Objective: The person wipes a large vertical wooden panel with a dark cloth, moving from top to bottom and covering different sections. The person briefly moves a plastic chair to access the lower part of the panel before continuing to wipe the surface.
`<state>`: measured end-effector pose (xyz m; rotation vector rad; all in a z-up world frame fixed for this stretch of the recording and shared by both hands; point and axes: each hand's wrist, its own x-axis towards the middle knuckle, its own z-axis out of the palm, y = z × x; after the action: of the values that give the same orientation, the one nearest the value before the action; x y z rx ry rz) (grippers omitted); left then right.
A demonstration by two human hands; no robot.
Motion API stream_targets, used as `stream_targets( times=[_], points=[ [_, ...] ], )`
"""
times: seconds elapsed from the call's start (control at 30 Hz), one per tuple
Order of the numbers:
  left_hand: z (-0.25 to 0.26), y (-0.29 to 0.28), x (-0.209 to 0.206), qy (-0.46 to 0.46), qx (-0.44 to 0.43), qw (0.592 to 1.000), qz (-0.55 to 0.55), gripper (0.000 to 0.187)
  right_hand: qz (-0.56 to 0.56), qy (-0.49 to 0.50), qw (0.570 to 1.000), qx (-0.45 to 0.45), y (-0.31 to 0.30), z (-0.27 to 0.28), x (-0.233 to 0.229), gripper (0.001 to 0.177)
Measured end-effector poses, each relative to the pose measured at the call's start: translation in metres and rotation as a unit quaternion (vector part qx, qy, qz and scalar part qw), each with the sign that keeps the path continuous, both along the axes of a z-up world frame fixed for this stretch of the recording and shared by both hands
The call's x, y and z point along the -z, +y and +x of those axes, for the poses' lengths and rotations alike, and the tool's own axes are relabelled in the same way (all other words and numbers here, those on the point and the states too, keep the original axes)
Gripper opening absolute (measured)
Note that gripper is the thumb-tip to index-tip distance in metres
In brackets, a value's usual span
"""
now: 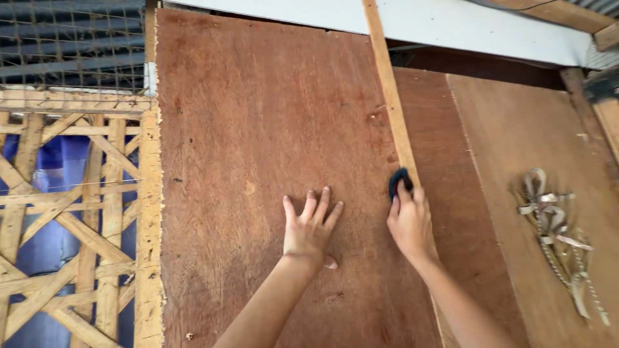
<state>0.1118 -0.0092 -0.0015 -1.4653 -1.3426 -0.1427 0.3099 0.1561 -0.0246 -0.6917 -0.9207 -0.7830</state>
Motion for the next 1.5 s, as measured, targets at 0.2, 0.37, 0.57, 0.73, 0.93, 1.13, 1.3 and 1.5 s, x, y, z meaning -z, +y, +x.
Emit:
stream_targets(
  times=[0.2,0.37,0.57,0.73,0.93,1.13,1.3,1.5],
  points=[
    [0.004,-0.011,0.000,0.005,-0.032,0.999,-0.012,0.138,-0.039,-0.028,0.994,-0.094,-0.018,0.037,-0.051,0.034],
    [0.014,-0.013,-0.001,0.018,-0.044,0.999,-0.010,0.132,0.017,-0.045,0.999,-0.026,-0.021,0.019,-0.045,0.040],
    [0.054,-0.003,-0.016,0.027,-0.057,0.998,0.017,0.112,-0.066,-0.116,0.987,-0.088,0.000,0.041,0.010,0.039],
    [0.060,0.008,-0.026,0.030,-0.052,0.998,0.013,0.133,0.109,0.051,0.991,-0.066,-0.013,0.095,-0.050,0.031],
    [0.052,0.021,-0.025,0.022,-0.027,0.999,0.019,0.135,0.224,-0.043,0.974,0.012,-0.033,0.084,-0.169,0.030],
    [0.053,0.033,-0.021,0.014,-0.009,0.999,0.029,0.134,0.118,-0.118,0.981,-0.097,0.042,0.079,-0.183,0.040],
    [0.055,0.024,-0.021,0.011,0.001,0.999,0.041,0.133,0.109,-0.192,0.952,-0.211,0.057,0.080,-0.037,0.022],
    [0.058,0.015,-0.020,-0.011,-0.020,1.000,0.016,0.135,-0.101,-0.244,0.949,-0.175,0.021,0.102,0.029,0.045]
  ],
)
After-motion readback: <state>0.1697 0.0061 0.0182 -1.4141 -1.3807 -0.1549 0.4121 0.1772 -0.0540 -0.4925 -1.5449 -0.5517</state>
